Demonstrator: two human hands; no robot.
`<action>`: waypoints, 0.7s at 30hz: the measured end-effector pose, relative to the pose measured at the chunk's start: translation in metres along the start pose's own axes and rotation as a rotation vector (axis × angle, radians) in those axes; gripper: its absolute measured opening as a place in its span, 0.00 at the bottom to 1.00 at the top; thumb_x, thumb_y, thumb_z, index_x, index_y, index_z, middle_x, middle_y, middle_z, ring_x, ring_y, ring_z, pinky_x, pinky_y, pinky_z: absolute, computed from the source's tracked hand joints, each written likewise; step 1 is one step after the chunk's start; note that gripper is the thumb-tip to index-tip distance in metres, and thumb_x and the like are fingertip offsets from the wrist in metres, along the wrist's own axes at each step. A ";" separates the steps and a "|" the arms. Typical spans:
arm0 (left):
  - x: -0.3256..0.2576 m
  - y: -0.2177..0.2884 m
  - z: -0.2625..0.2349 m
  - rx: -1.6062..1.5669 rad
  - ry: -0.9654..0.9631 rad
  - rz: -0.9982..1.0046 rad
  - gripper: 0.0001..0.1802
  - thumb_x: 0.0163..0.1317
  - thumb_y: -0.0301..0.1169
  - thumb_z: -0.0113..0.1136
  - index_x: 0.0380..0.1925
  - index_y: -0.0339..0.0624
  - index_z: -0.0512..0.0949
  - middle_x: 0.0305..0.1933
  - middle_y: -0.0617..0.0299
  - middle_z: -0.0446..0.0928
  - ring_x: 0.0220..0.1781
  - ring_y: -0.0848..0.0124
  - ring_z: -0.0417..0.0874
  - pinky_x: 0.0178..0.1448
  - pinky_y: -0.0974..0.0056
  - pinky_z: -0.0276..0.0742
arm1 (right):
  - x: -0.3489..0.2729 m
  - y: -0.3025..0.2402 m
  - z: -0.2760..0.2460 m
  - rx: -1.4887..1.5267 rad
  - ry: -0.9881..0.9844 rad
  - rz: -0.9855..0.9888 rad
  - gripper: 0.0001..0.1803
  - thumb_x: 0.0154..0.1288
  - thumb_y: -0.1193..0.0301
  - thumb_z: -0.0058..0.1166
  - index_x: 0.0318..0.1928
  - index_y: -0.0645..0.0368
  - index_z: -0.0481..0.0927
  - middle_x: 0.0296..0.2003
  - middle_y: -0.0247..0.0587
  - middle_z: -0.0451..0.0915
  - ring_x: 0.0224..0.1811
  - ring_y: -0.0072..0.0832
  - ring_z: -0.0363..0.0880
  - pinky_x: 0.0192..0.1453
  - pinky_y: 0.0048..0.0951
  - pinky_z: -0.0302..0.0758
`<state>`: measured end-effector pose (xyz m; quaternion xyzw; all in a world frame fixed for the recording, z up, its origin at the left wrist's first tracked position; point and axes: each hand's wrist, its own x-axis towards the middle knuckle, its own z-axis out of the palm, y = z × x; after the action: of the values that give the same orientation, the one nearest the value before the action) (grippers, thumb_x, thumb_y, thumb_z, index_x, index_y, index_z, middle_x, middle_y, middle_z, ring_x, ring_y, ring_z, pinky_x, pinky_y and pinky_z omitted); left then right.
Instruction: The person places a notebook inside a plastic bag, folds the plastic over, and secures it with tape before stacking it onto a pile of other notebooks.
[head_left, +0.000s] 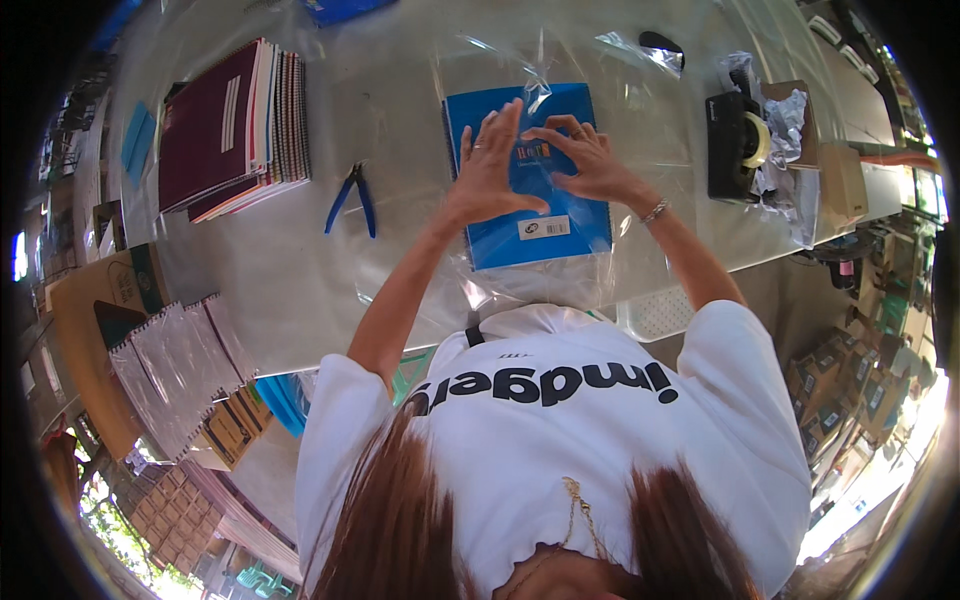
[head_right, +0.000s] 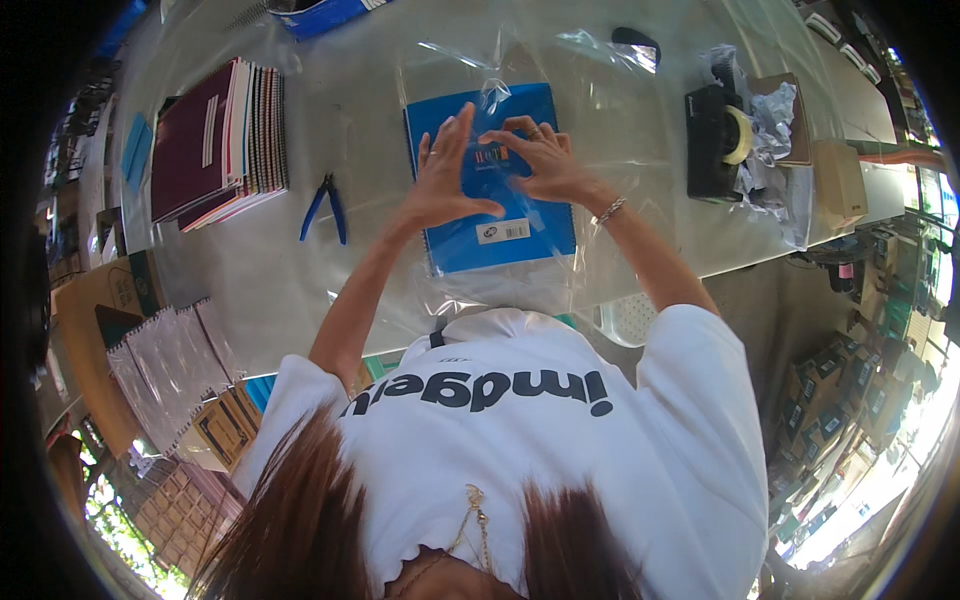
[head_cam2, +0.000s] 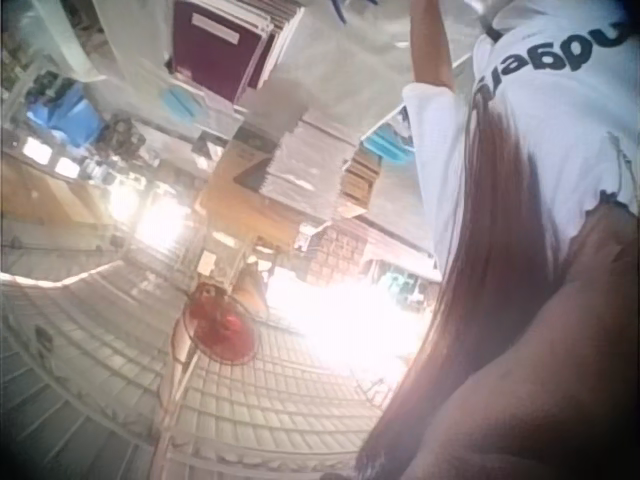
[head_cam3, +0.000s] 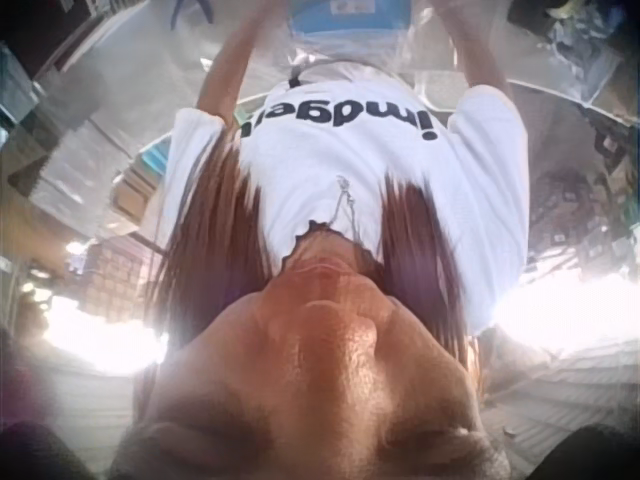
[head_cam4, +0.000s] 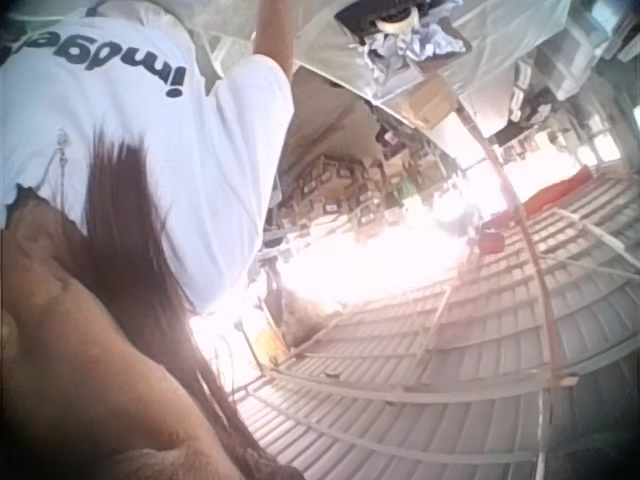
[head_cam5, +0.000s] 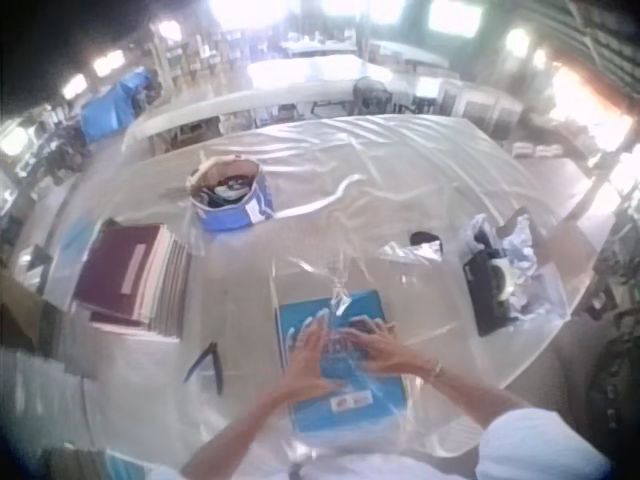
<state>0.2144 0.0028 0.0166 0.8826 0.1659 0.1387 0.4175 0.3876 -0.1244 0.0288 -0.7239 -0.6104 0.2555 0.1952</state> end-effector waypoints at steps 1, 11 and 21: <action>-0.002 -0.001 -0.005 -0.111 0.056 -0.004 0.56 0.41 0.57 0.71 0.70 0.58 0.54 0.75 0.59 0.48 0.77 0.52 0.40 0.74 0.41 0.35 | 0.000 -0.006 0.001 -0.036 0.011 0.015 0.33 0.52 0.54 0.58 0.62 0.27 0.67 0.59 0.32 0.62 0.58 0.35 0.59 0.65 0.45 0.49; -0.018 -0.020 -0.020 0.371 0.138 -0.218 0.29 0.40 0.61 0.69 0.47 0.79 0.80 0.76 0.55 0.42 0.76 0.44 0.35 0.68 0.27 0.30 | -0.036 0.004 -0.005 -0.254 0.587 0.011 0.33 0.52 0.59 0.61 0.61 0.36 0.70 0.56 0.37 0.69 0.55 0.38 0.63 0.63 0.44 0.51; -0.020 -0.015 -0.023 0.403 0.054 -0.279 0.32 0.41 0.64 0.67 0.52 0.81 0.76 0.76 0.52 0.39 0.77 0.45 0.32 0.69 0.27 0.27 | -0.228 0.192 -0.087 1.066 0.802 0.712 0.21 0.60 0.55 0.62 0.45 0.57 0.77 0.30 0.31 0.77 0.25 0.17 0.72 0.30 0.18 0.70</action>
<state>0.1849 0.0192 0.0172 0.9125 0.3216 0.0676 0.2437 0.5627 -0.3801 0.0131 -0.7225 -0.0156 0.2805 0.6318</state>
